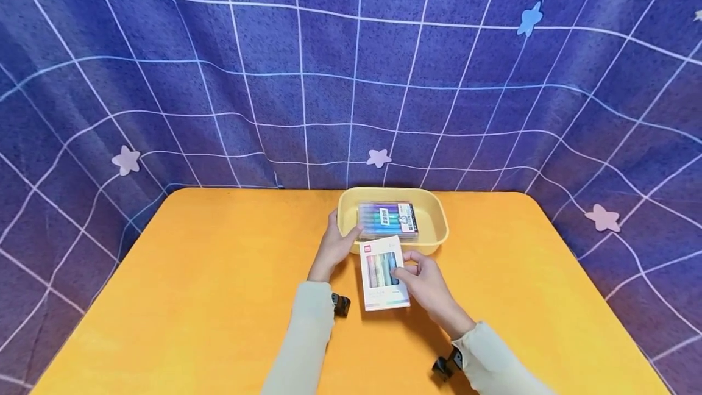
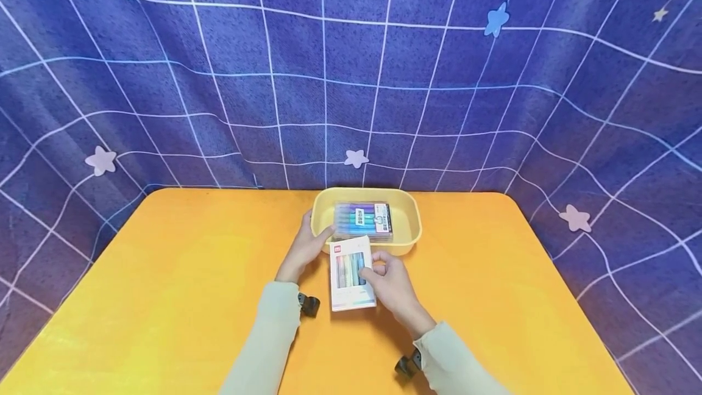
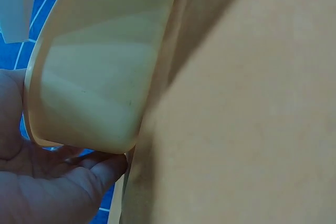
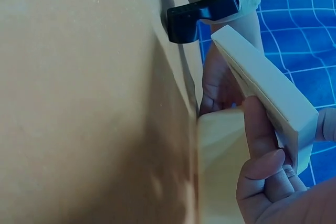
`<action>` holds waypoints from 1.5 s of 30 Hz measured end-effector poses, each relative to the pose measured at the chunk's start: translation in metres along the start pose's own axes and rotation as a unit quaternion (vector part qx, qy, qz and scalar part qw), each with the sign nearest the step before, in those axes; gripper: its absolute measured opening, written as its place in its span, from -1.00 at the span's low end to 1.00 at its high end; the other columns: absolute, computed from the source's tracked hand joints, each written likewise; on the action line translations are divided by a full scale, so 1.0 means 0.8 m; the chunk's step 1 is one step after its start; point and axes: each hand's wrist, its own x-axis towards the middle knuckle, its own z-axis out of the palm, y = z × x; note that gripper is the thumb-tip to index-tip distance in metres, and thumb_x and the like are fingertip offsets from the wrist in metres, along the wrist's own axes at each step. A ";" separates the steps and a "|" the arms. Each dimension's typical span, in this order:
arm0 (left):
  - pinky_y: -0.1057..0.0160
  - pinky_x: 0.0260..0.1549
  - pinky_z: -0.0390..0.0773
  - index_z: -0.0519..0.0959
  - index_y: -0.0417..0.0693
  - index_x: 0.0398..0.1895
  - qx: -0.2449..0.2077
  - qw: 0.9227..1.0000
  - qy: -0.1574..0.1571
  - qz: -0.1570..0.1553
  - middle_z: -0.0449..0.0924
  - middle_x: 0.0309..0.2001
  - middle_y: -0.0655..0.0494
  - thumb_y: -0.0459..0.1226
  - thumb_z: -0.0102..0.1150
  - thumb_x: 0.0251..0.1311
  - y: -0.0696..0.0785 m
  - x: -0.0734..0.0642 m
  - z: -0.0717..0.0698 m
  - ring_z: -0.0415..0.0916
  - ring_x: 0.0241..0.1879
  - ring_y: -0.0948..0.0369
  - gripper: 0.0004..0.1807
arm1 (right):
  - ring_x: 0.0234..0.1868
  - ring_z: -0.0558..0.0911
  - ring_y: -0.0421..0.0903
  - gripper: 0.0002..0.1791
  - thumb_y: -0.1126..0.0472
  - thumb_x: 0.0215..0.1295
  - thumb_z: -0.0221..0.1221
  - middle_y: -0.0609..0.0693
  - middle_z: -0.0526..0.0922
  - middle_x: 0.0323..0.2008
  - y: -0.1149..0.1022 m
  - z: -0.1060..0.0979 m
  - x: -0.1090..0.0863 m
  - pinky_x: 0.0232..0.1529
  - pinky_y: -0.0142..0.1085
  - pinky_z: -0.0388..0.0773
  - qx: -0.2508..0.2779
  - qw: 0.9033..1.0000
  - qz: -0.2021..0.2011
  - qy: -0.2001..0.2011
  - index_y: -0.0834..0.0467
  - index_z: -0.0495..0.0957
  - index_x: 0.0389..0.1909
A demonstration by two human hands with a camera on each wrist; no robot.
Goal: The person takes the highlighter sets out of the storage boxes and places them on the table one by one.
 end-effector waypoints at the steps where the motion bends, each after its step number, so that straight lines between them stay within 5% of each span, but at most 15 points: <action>1: -0.22 0.47 0.17 -0.07 0.10 0.61 0.000 1.000 0.001 -0.002 0.22 0.52 -0.19 -0.03 0.18 0.38 0.000 0.000 -0.001 0.19 0.51 -0.13 -0.12 | -0.50 0.66 -0.21 -0.79 0.39 0.29 0.18 0.23 0.78 -0.33 0.001 0.001 0.000 -0.50 -0.40 0.58 0.001 1.000 0.001 -0.002 0.39 0.48 -0.10; 31: -0.23 0.45 0.22 -0.07 0.10 0.61 0.002 1.000 -0.001 0.000 0.26 0.50 -0.21 -0.02 0.17 0.38 0.001 -0.004 0.000 0.24 0.48 -0.15 -0.12 | -0.39 0.71 -0.14 -0.82 0.33 0.28 0.16 0.22 0.78 -0.20 0.021 0.005 0.013 -0.37 -0.30 0.69 -0.006 0.999 0.019 -0.041 0.35 0.53 -0.15; 45: -0.22 0.43 0.24 -0.05 0.08 0.61 -0.001 1.000 0.004 0.005 0.30 0.47 -0.22 -0.04 0.18 0.39 -0.002 -0.001 0.002 0.26 0.47 -0.14 -0.13 | -0.39 0.73 -0.15 -0.71 0.27 0.35 0.15 0.21 0.79 -0.21 0.029 0.005 0.019 -0.37 -0.26 0.71 -0.008 0.998 0.025 -0.065 0.36 0.57 -0.01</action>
